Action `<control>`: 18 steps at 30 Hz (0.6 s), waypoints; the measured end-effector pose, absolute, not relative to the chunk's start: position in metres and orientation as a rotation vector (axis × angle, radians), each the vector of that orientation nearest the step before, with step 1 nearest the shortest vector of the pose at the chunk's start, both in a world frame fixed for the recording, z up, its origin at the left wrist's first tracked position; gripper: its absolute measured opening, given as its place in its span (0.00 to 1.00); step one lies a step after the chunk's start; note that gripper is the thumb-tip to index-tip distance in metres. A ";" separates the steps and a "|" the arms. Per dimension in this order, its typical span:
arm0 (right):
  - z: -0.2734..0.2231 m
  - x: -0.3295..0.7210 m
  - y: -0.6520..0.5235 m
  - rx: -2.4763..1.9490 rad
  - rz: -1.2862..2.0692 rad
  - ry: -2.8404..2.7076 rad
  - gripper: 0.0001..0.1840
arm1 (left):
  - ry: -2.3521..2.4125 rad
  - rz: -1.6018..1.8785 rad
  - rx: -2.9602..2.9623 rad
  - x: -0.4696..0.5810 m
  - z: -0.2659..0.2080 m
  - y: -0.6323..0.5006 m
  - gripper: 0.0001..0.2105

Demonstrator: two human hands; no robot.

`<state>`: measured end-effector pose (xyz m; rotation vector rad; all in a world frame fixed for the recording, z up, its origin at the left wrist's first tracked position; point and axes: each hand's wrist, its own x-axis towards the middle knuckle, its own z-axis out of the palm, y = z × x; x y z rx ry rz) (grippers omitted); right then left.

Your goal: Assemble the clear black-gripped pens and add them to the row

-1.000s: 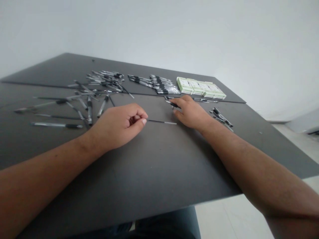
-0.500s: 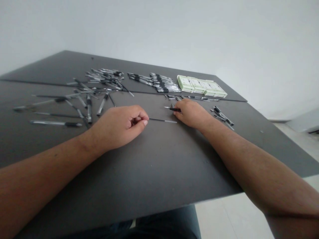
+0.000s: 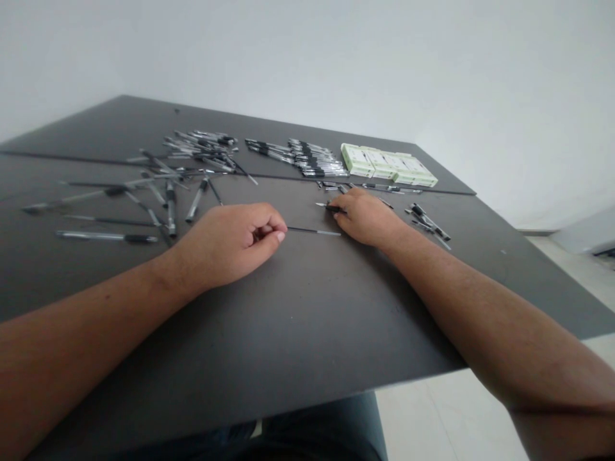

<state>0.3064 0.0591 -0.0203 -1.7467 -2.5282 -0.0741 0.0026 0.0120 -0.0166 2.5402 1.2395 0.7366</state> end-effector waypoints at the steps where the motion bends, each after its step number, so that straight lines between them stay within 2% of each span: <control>1: -0.020 0.307 0.060 -1.757 -0.090 -2.535 0.19 | 1.240 0.731 2.540 0.003 -0.017 0.012 0.13; 8: -0.018 0.309 0.062 -1.795 -0.132 -2.484 0.12 | 1.230 0.708 2.550 0.002 -0.017 0.012 0.14; 13: -0.019 0.311 0.062 -1.759 -0.104 -2.374 0.14 | 1.230 0.706 2.536 0.002 -0.016 0.012 0.13; 18: -0.014 0.305 0.046 -1.505 0.125 -2.254 0.12 | 1.202 0.715 2.519 0.003 -0.019 0.013 0.13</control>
